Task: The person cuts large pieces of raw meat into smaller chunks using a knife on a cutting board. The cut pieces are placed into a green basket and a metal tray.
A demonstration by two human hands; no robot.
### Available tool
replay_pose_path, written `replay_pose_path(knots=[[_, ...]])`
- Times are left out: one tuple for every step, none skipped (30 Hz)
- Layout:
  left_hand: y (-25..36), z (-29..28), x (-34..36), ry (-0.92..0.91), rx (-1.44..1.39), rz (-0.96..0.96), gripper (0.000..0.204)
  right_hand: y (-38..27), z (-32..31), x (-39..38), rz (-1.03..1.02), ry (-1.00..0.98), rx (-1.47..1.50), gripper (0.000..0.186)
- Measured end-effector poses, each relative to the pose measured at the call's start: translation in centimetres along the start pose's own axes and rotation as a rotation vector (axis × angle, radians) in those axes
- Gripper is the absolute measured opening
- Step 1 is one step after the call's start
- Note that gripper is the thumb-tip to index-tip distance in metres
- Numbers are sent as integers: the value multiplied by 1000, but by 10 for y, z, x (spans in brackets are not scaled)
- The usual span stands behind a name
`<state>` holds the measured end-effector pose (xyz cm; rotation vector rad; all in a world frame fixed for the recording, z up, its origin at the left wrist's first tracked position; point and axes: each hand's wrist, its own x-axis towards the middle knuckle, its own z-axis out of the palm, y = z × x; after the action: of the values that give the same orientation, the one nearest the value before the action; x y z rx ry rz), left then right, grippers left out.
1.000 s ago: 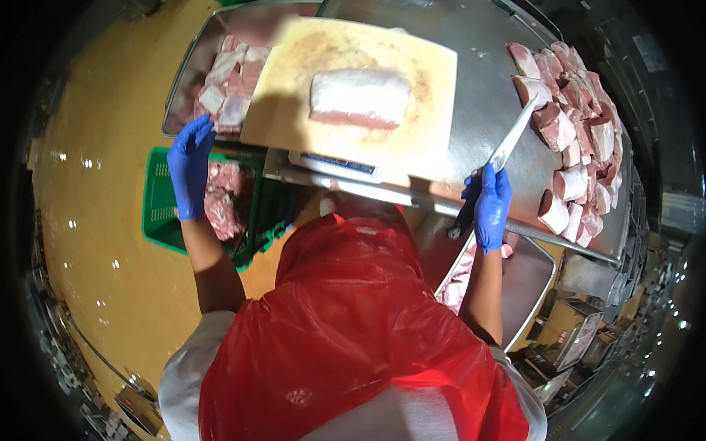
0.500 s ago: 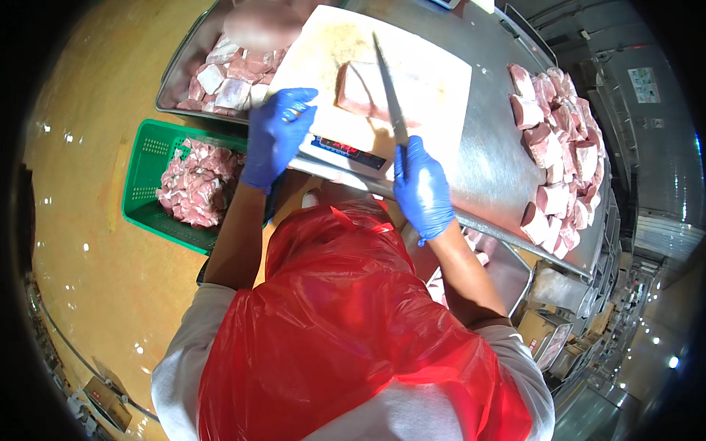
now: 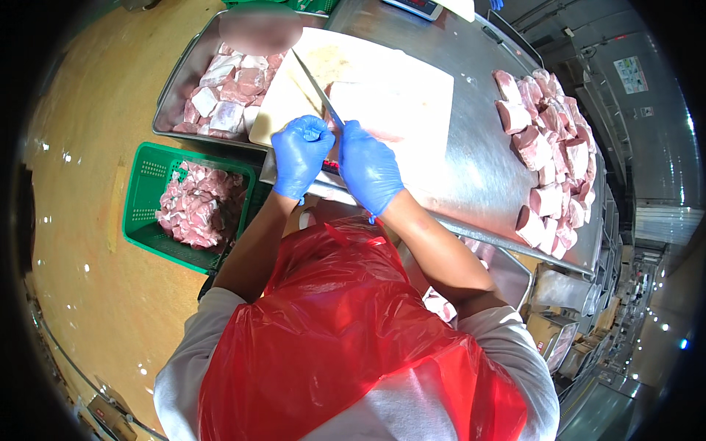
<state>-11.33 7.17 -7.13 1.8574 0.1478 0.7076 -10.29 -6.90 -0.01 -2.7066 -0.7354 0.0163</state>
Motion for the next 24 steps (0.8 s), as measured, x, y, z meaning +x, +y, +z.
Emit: replay_pose_path(knots=[[0,0,-2,13,-7,-9,10,-2,0,4,-19,-13,-15,16],[-1,1,-4,26,-14,-19,10,-3,0,6,-38,-27,-30,16],[-1,1,-5,39,-20,-27,10,-1,0,3,-44,-41,-64,16],[-2,1,-7,40,-8,-32,10,4,0,-2,-52,-61,-98,16],[-2,1,-8,40,1,-35,10,10,0,-9,-57,-81,-135,16],[-3,1,-8,39,10,-38,10,19,-2,-22,-40,-150,-206,16],[-5,0,-9,63,26,-12,10,31,-8,-39,-24,-221,-280,16],[-7,-1,-10,83,38,14,10,44,-15,-58,-3,-291,-354,15],[-9,-4,-11,108,55,41,11,57,-24,-74,-14,-315,-425,15],[-10,-7,-13,125,40,12,11,71,-33,-86,-29,-338,-493,16],[-11,-14,-15,140,22,-14,11,80,-46,-95,-50,-366,-516,16],[-11,-19,-16,147,1,-34,12,88,-59,-104,-62,-388,-536,15],[-4,-27,-16,107,73,-92,12,93,-69,-108,-77,-413,-553,15],[0,-27,-19,108,33,-85,12,96,-74,-109,-90,-371,-512,15],[4,-26,-23,108,-7,-78,12,98,-78,-110,-103,-329,-472,15],[7,-25,-27,112,-48,-70,12,100,-81,-109,-118,-285,-434,14],[5,-22,-33,67,-74,11,14,102,-80,-109,-139,-205,-329,12],[7,-15,-42,39,-50,83,18,99,-80,-106,-120,-116,-254,10],[13,-4,-51,11,-23,157,21,92,-78,-101,-101,-25,-175,9],[21,6,-55,-16,7,227,25,86,-75,-95,-84,62,-95,9],[28,16,-55,-47,84,326,27,84,-71,-89,-24,103,-78,10],[36,25,-54,-80,161,426,30,80,-67,-83,-13,138,-30,9],[39,35,-51,-109,252,454,28,74,-64,-76,-4,177,13,9],[33,40,-50,-125,334,468,25,69,-61,-69,4,217,56,9]])
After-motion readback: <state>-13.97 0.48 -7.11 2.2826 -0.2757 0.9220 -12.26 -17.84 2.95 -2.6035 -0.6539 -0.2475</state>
